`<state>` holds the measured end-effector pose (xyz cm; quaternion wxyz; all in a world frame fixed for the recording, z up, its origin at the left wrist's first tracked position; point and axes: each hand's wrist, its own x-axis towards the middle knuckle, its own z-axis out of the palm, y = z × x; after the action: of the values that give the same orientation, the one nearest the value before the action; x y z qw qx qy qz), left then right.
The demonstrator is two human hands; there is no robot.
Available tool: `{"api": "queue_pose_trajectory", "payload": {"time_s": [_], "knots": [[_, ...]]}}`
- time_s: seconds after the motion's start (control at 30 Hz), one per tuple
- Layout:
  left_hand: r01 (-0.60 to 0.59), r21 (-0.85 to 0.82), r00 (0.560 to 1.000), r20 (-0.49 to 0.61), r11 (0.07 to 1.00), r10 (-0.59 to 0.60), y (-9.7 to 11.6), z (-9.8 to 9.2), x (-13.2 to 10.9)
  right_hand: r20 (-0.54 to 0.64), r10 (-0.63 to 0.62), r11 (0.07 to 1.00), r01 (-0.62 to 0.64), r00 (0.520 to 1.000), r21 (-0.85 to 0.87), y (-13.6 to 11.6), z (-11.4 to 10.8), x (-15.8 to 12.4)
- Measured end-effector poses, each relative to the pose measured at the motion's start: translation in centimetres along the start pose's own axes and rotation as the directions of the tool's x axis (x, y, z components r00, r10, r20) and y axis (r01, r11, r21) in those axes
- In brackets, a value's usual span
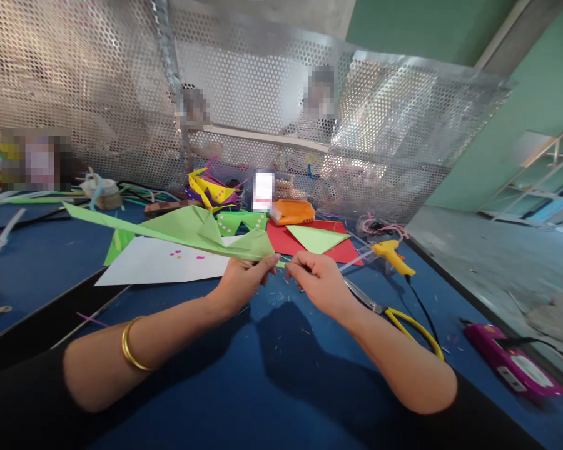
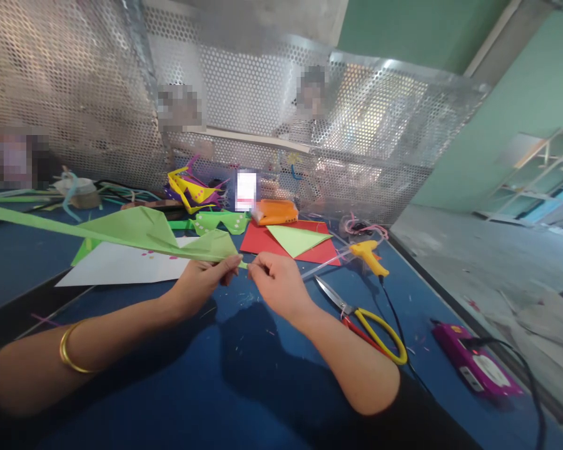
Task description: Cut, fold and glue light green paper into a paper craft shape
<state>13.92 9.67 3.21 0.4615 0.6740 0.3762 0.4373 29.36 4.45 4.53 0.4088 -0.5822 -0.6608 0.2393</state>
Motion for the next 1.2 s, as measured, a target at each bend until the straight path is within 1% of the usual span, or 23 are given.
{"api": "queue_pose_trajectory", "payload": {"time_s": [0.07, 0.1, 0.2, 0.27, 0.37, 0.43, 0.5, 0.6, 0.67, 0.73, 0.77, 0.83, 0.9, 0.97, 1.0, 1.07, 1.13, 1.2], "knots": [[-0.005, 0.094, 1.0, -0.022, 0.996, 0.007, -0.1, -0.1, 0.0, -0.053, -0.072, 0.992, 0.066, 0.996, -0.109, 0.0, 0.2, -0.2], [-0.002, 0.115, 1.0, -0.026, 0.993, 0.005, -0.1, -0.2, 0.1, -0.057, -0.086, 0.986, 0.077, 0.995, -0.147, 0.1, 0.2, -0.2], [0.009, 0.074, 1.0, 0.001, 0.997, -0.009, 0.0, -0.4, 0.1, -0.053, -0.046, 0.98, 0.035, 0.998, -0.197, 0.2, 0.1, -0.1], [0.022, 0.028, 0.998, 0.064, 0.999, -0.023, 0.1, -0.4, 0.0, -0.032, -0.03, 0.983, 0.024, 0.999, -0.181, 0.3, 0.0, 0.0], [0.089, -0.039, 0.976, 0.202, 0.995, -0.08, 0.1, -0.2, 0.0, 0.022, -0.034, 0.998, 0.036, 0.999, -0.06, 0.3, 0.1, 0.0], [0.114, -0.097, 0.969, 0.233, 0.989, -0.089, 0.1, -0.2, 0.0, 0.021, -0.031, 1.0, 0.031, 0.999, 0.001, 0.1, 0.1, 0.0], [0.119, -0.177, 0.978, 0.193, 0.977, -0.084, 0.2, -0.2, 0.1, -0.006, -0.034, 0.999, 0.035, 0.999, 0.005, -0.1, -0.1, -0.1], [0.136, -0.266, 0.988, 0.109, 0.954, -0.111, 0.6, -0.4, 0.4, -0.054, -0.038, 0.999, 0.037, 0.998, -0.018, -0.2, -0.7, -0.1], [0.122, -0.27, 0.992, 0.05, 0.955, -0.112, 0.8, -0.6, 0.5, -0.063, -0.031, 0.999, 0.029, 0.997, -0.038, -0.1, -1.0, 0.1], [0.088, -0.243, 0.996, 0.008, 0.966, -0.089, 0.8, -0.7, 0.5, -0.037, -0.03, 0.996, 0.027, 0.999, -0.086, -0.1, -1.2, 0.3], [0.073, -0.224, 0.997, -0.001, 0.972, -0.075, 0.8, -0.7, 0.4, -0.023, -0.029, 0.993, 0.026, 0.999, -0.113, 0.0, -1.2, 0.4], [0.063, -0.18, 0.998, 0.016, 0.982, -0.061, 0.7, -0.6, 0.3, -0.003, -0.014, 0.989, 0.013, 1.0, -0.149, 0.1, -1.1, 0.5], [0.083, -0.146, 0.995, 0.07, 0.986, -0.073, 0.5, -0.5, 0.2, -0.003, 0.008, 0.991, -0.009, 1.0, -0.131, 0.2, -1.0, 0.6], [0.113, -0.148, 0.989, 0.108, 0.983, -0.097, 0.4, -0.5, 0.2, -0.01, 0.038, 0.996, -0.039, 0.999, -0.079, 0.4, -1.0, 0.7], [0.126, -0.169, 0.989, 0.101, 0.977, -0.11, 0.3, -0.5, 0.3, -0.018, 0.049, 0.997, -0.05, 0.999, -0.057, 0.6, -1.1, 0.7], [0.138, -0.222, 0.99, 0.048, 0.965, -0.131, 0.3, -0.7, 0.6, -0.029, 0.061, 0.997, -0.062, 0.998, -0.042, 0.8, -1.2, 0.8], [0.123, -0.253, 0.991, -0.012, 0.96, -0.131, 0.4, -0.9, 0.9, -0.035, 0.059, 0.996, -0.062, 0.998, -0.066, 0.8, -1.3, 0.9], [0.088, -0.246, 0.994, -0.045, 0.965, -0.102, 0.4, -1.0, 1.0, -0.04, 0.054, 0.994, -0.058, 0.998, -0.098, 0.8, -1.4, 0.9]]}}
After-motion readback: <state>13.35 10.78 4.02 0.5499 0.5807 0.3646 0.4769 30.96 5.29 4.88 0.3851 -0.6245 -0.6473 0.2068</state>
